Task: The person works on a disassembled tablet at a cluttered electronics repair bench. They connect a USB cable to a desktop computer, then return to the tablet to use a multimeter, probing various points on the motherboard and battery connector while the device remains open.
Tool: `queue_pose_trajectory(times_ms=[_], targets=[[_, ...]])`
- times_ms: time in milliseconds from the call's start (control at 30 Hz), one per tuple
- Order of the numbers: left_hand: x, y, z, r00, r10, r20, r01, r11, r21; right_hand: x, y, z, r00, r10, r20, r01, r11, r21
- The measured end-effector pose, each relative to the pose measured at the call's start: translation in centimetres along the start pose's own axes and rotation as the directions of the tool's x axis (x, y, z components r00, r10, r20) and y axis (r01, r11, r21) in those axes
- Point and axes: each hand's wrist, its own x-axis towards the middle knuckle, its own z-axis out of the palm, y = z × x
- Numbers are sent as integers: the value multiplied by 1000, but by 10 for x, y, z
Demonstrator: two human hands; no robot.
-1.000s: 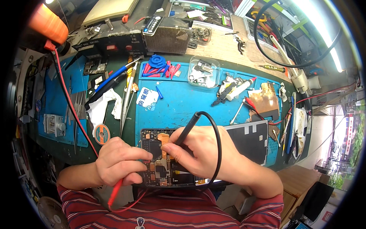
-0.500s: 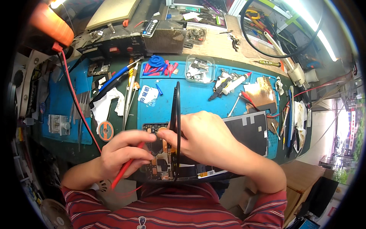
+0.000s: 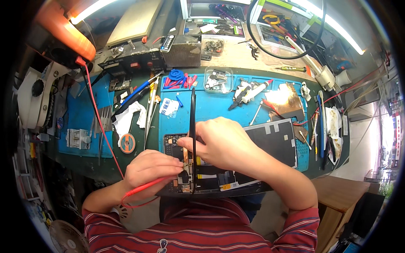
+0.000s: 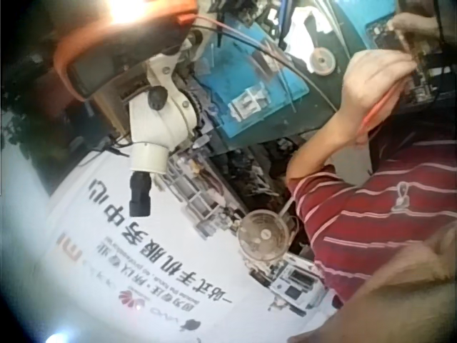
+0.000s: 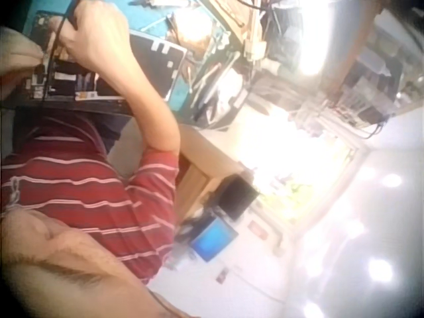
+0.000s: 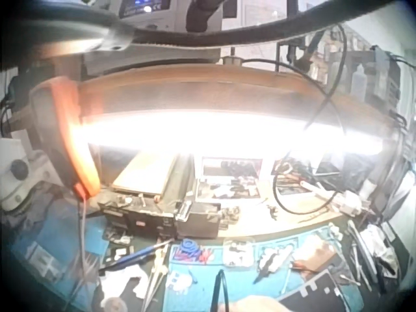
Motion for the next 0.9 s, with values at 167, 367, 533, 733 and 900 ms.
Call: queue_pose_trajectory(times_ms=[167,367,533,733,900], targets=[[2,2,2,999,22,44,-26,995,94,1,5,1,1000,-19,0,19,1000,-2],[3,2,3,998,25,59,-30,996,83,-1,6,1,999,-44,-19,44,999,-23],[-1,2,0,997,39,64,-46,993,113,0,4,3,996,-63,-56,62,998,-18],[0,8,1,999,36,19,-37,998,59,-7,-6,-4,1000,7,-18,-7,1000,3],[-2,7,2,999,50,-9,-49,997,62,-5,-4,0,999,27,-20,-27,1000,14]])
